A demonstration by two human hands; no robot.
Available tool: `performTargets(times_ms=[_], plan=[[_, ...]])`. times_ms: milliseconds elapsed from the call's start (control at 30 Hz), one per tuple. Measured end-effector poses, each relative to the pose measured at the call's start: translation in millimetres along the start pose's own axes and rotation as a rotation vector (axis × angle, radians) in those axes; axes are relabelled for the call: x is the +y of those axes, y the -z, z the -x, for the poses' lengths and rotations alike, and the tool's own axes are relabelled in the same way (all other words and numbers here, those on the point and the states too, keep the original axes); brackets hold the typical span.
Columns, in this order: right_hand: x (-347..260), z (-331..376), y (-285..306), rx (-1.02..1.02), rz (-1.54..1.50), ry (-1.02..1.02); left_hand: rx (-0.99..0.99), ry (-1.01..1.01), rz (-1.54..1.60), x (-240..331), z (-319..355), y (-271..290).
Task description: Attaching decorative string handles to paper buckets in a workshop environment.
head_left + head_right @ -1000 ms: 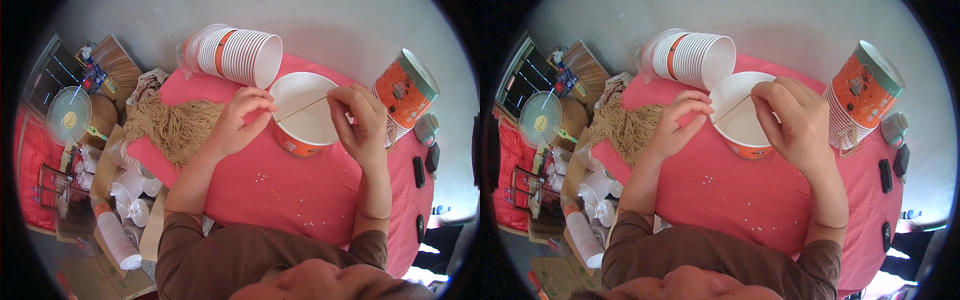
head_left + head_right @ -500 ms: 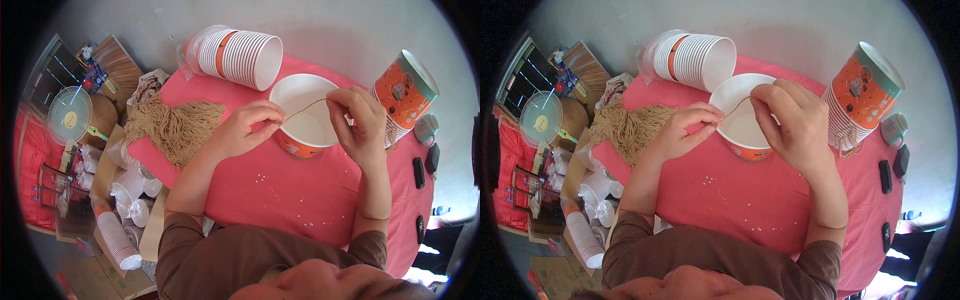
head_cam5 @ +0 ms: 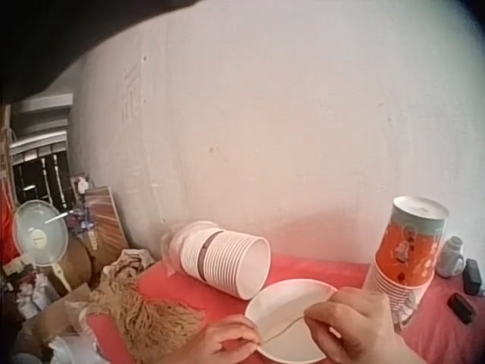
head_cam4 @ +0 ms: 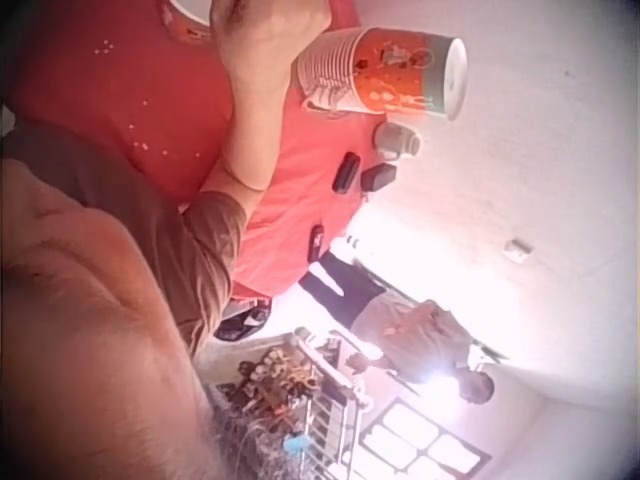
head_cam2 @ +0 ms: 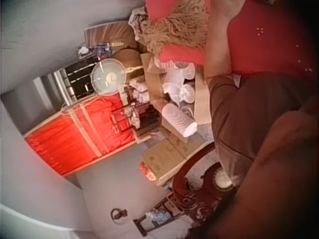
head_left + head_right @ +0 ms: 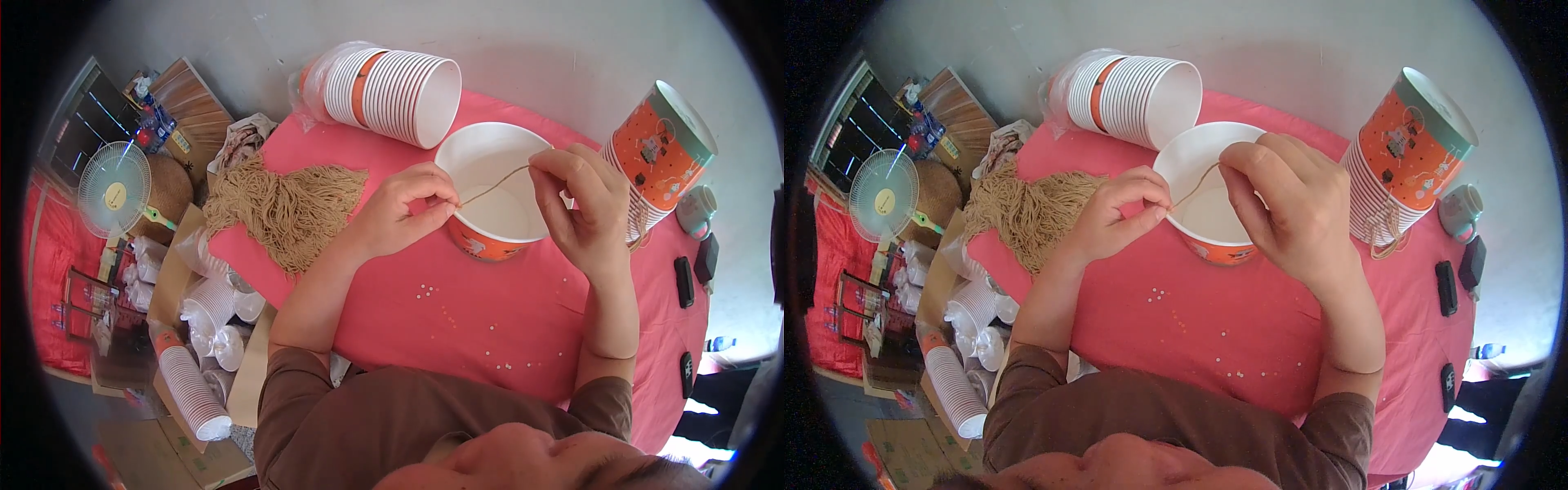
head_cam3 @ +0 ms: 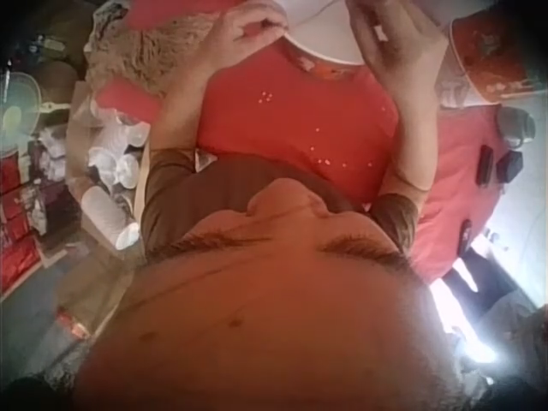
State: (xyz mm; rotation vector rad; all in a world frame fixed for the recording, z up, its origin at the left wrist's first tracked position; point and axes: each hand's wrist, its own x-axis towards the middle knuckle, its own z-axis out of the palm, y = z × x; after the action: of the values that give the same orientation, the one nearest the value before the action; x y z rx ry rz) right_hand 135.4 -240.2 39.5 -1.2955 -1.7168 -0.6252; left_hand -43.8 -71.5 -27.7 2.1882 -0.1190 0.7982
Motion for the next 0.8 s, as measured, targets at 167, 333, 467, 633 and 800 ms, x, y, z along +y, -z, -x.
performTargets(times_ms=[167,333,467,633,800], plan=[[-0.3,0.0,0.3,-0.003,0.002,0.011,0.017,0.028,0.034,-0.9,1.0,-0.1],[0.9,-0.8,0.5,-0.016,0.015,0.019,-0.029,0.071,0.069,8.6,-0.9,3.0],[2.3,0.1,2.8,-0.027,-0.034,-0.002,-0.066,0.036,-0.066,4.4,-0.6,8.8],[7.4,1.1,3.4,-0.049,-0.172,-0.053,0.236,0.094,0.152,-20.2,6.8,20.0],[2.6,-2.2,6.9,-0.27,-0.161,-0.009,0.448,0.243,0.265,-25.6,4.4,21.7]])
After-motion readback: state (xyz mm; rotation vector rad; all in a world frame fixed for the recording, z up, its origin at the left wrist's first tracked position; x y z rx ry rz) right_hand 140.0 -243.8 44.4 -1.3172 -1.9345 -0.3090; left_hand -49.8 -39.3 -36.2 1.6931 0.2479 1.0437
